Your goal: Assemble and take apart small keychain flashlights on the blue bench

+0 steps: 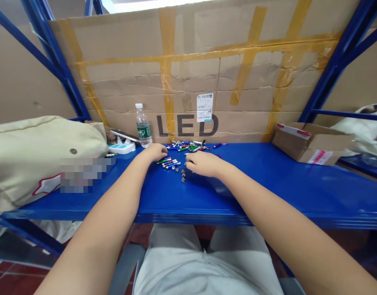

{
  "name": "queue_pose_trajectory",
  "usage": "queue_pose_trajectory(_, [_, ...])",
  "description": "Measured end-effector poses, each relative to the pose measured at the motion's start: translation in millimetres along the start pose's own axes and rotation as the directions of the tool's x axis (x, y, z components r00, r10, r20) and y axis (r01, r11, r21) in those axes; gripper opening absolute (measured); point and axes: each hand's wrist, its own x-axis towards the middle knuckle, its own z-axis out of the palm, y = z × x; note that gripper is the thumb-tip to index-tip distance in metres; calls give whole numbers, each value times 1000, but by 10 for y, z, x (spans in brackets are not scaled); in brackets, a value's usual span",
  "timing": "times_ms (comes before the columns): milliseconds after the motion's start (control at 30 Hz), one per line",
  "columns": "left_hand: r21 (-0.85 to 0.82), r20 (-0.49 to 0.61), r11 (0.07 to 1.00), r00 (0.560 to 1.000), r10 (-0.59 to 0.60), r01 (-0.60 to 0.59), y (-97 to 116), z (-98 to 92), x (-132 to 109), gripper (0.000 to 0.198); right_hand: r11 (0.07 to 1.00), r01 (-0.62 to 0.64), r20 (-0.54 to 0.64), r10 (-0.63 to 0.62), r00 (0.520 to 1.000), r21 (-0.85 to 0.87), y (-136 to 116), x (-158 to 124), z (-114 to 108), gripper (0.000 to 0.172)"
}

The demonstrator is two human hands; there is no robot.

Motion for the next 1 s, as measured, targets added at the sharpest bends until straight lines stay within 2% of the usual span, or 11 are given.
queue_pose_trajectory(100, [-17,20,1000,1000,16,-16,-10,33,7,21,999,32,103,-29,994,-34,-99,-16,14,28])
queue_pose_trajectory(233, [-14,-65,1000,998,2,-3,0,55,44,27,998,53,192,-44,980,-45,-156,-18,46,31])
queue_pose_trajectory(400, [1,-169,999,984,49,-49,109,121,143,35,999,36,100,-34,994,-24,-97,2,37,38])
queue_pose_trajectory(600, [26,-143,994,984,109,-106,314,253,249,31,998,-47,-42,49,998,45,108,26,-40,43])
queue_pose_trajectory(833, [24,-202,1000,979,-9,14,452,205,245,25,987,-68,-149,90,985,147,289,69,-2,35])
queue_pose_trajectory(1000, [-42,-190,999,981,-24,17,447,228,317,20,981,-82,-177,113,978,175,341,82,15,29])
